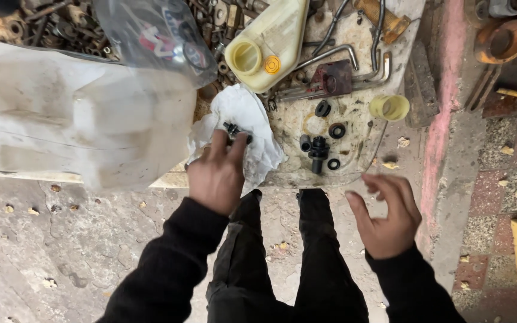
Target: The person assembles small mechanical parts on a cluttered workbench. They pick up a cylindrical component and a washer, then use a screwdriver to tighten a screw into the assembly. The person continues to manipulate the parts and the screwdriver, adjusting the fit of the components.
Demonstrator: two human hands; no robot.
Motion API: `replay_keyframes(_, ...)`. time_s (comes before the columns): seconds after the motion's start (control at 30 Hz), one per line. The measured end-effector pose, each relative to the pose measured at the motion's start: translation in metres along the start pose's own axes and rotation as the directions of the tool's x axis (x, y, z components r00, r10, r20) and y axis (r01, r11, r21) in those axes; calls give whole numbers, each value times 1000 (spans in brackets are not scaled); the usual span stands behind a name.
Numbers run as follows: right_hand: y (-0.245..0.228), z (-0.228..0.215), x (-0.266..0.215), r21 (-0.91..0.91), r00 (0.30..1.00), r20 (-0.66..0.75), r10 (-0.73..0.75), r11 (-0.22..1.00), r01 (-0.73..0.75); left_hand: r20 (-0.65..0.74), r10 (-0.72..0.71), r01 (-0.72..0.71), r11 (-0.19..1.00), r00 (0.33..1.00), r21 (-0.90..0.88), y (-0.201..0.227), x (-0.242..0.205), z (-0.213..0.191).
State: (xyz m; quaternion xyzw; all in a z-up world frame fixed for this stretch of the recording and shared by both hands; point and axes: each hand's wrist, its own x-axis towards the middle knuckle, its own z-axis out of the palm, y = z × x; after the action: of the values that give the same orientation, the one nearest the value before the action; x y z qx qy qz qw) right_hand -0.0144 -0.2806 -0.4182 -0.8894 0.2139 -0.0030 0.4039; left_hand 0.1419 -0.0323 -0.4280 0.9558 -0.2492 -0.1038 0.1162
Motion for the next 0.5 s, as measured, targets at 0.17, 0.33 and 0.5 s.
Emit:
replay_keyframes(0.17,-12,-2,-43,66,1000,10,-1,998,0,82,115,-123,987,990,106,-14,13,17)
replay_keyframes(0.33,-51,9,-51,225,999,37,-28,974,19,158,128,-150,979,979,137,-14,17,14)
replay_keyframes(0.5,-88,14,-38,404,986,139,97,903,-146,46,273,-276,959,961,69,22,4,-53)
